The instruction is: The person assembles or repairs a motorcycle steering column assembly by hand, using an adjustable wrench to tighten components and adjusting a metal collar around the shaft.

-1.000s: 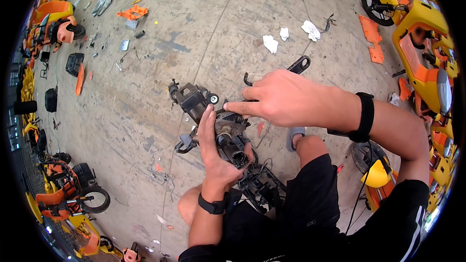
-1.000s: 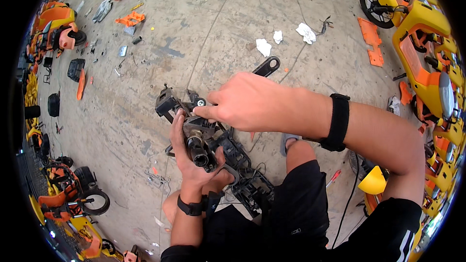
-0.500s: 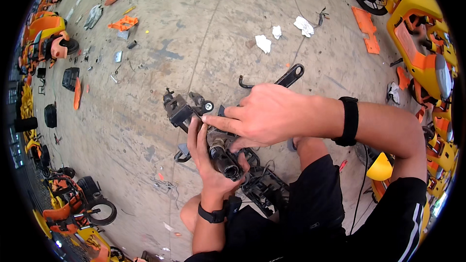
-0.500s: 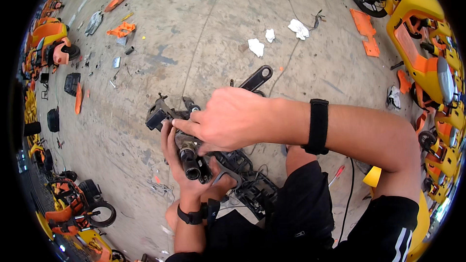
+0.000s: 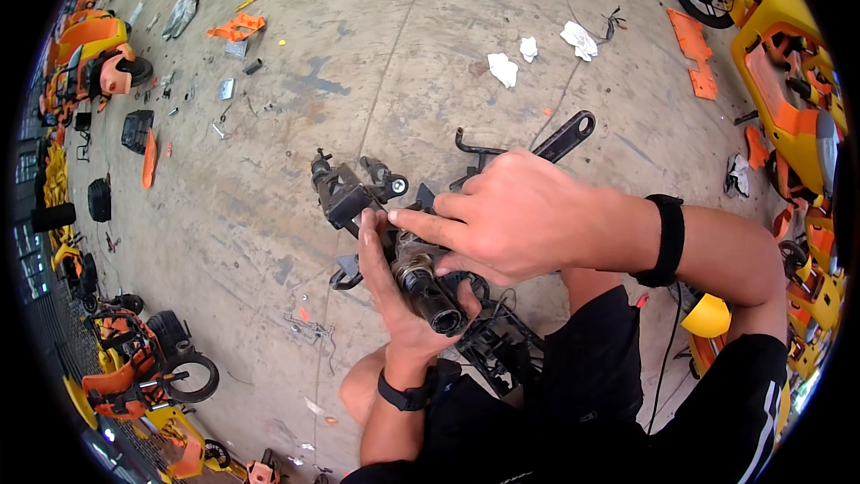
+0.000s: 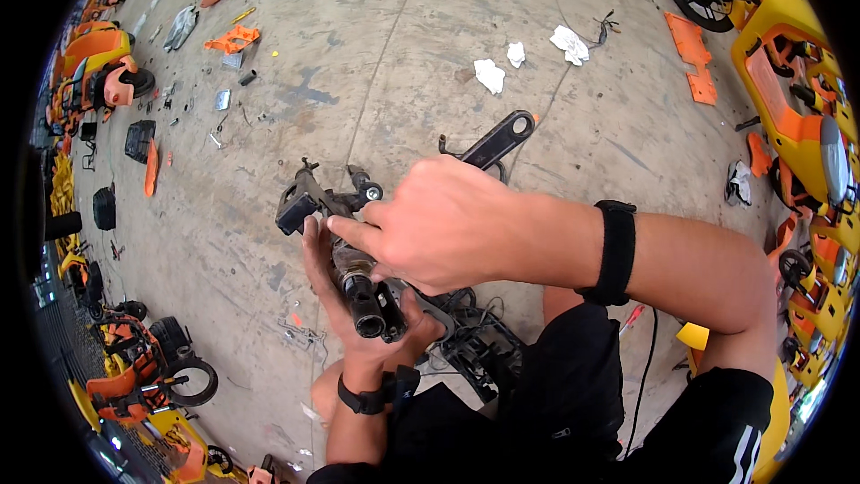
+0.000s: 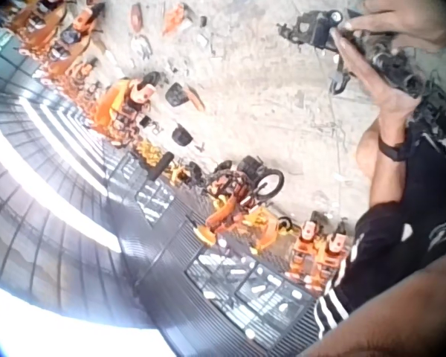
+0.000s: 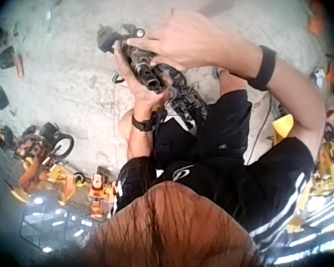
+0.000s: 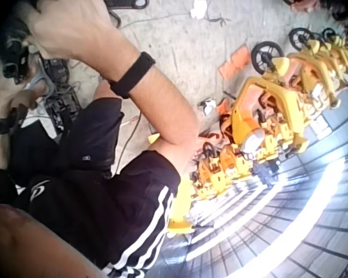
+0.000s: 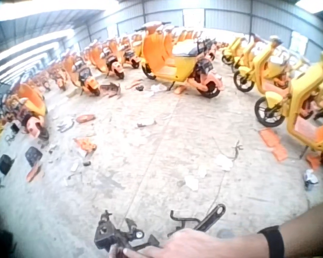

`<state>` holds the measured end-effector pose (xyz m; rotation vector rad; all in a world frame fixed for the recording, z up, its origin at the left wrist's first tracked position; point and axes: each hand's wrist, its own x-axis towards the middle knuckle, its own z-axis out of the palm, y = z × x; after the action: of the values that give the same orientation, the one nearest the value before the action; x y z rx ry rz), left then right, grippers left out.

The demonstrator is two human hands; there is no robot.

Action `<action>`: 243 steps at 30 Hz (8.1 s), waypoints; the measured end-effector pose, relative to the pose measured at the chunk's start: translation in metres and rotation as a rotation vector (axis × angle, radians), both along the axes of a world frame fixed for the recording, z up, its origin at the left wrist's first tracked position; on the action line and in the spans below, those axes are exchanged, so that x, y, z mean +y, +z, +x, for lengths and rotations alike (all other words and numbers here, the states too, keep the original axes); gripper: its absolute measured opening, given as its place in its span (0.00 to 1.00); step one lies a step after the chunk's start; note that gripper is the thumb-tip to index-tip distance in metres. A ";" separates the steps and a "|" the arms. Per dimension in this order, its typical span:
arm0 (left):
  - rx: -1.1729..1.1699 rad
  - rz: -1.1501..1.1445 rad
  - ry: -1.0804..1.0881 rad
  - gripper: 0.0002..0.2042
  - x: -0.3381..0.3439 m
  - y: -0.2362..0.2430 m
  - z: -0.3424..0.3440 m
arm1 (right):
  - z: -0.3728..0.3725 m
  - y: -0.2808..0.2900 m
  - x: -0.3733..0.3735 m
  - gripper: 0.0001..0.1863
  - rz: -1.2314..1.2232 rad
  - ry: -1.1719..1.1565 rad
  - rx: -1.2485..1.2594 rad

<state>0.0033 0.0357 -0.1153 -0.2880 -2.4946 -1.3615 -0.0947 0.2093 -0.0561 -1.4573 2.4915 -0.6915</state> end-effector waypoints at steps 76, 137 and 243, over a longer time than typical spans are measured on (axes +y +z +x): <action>0.100 0.126 0.017 0.41 0.001 -0.015 -0.003 | 0.016 0.001 -0.005 0.31 -0.053 -0.216 -0.062; -0.023 -0.191 0.062 0.70 0.001 -0.001 0.007 | 0.061 -0.039 0.012 0.37 -0.263 -0.204 -0.657; -0.106 0.233 -0.088 0.57 -0.028 0.008 0.012 | 0.082 0.016 0.044 0.20 -0.648 -1.017 -1.011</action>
<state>0.0155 0.0079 -0.1074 -0.2843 -2.3986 -1.7273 -0.0122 0.2533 -0.0396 0.3298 1.9847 -1.8796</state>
